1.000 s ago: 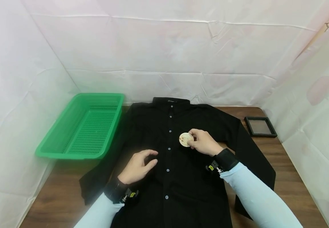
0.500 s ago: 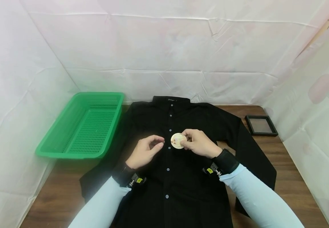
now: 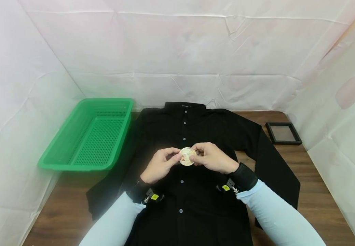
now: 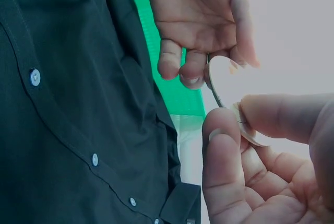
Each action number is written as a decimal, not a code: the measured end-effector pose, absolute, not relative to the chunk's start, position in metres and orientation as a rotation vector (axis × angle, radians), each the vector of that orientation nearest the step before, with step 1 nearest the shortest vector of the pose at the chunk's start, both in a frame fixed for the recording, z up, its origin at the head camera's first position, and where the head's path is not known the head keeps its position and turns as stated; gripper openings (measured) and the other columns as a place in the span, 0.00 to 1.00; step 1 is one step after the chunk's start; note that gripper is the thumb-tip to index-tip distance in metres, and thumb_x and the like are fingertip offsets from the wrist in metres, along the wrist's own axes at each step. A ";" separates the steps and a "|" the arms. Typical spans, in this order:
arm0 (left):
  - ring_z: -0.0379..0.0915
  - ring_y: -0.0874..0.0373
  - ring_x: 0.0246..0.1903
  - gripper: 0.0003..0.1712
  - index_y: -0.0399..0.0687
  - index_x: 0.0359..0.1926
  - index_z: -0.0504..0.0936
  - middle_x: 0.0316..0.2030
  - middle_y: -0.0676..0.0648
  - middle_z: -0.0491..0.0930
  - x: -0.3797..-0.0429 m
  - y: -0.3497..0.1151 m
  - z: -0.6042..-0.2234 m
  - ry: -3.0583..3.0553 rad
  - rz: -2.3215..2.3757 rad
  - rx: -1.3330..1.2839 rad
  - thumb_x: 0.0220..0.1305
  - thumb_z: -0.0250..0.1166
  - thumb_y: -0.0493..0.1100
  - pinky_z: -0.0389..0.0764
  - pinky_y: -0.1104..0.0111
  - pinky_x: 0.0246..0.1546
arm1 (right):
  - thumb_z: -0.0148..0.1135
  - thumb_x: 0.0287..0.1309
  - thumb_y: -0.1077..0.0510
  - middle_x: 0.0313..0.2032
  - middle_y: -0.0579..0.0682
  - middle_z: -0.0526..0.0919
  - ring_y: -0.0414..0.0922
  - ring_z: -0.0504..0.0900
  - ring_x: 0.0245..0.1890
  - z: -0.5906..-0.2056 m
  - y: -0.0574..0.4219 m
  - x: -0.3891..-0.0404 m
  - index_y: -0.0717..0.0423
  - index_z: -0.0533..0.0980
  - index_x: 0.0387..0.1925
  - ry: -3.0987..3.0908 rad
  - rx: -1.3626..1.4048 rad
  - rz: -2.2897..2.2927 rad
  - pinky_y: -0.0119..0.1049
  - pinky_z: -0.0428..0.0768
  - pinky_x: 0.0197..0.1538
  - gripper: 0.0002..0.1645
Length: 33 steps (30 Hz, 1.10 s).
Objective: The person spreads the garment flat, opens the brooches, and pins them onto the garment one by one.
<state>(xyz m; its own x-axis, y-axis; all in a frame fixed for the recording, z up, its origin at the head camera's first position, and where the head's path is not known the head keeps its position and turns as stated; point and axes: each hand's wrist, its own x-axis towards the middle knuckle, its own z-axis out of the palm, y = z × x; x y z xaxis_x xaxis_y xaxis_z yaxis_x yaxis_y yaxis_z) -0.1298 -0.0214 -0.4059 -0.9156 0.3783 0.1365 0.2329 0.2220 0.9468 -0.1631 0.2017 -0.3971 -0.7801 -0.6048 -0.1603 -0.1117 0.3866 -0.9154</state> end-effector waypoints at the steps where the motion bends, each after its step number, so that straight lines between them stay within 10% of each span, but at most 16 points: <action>1: 0.79 0.43 0.33 0.11 0.28 0.45 0.80 0.37 0.36 0.83 -0.128 -0.021 -0.401 2.350 1.793 0.600 0.68 0.58 0.34 0.76 0.74 0.32 | 0.61 0.64 0.58 0.34 0.54 0.83 0.48 0.82 0.35 -0.397 0.201 -0.162 0.61 0.77 0.44 2.183 -0.619 -1.379 0.38 0.82 0.39 0.11; 8: 0.71 0.63 0.25 0.09 0.32 0.43 0.82 0.31 0.42 0.81 -0.123 -0.018 -0.396 2.378 1.765 0.598 0.68 0.58 0.35 0.74 0.73 0.29 | 0.64 0.62 0.56 0.32 0.56 0.83 0.45 0.81 0.31 -0.395 0.198 -0.158 0.58 0.78 0.41 2.245 -0.634 -1.354 0.36 0.81 0.35 0.10; 33: 0.70 0.63 0.25 0.09 0.31 0.40 0.81 0.28 0.40 0.78 -0.124 -0.016 -0.395 2.354 1.835 0.610 0.69 0.57 0.34 0.72 0.75 0.28 | 0.64 0.61 0.55 0.31 0.57 0.83 0.46 0.82 0.31 -0.399 0.198 -0.158 0.58 0.77 0.39 2.240 -0.626 -1.382 0.35 0.81 0.36 0.11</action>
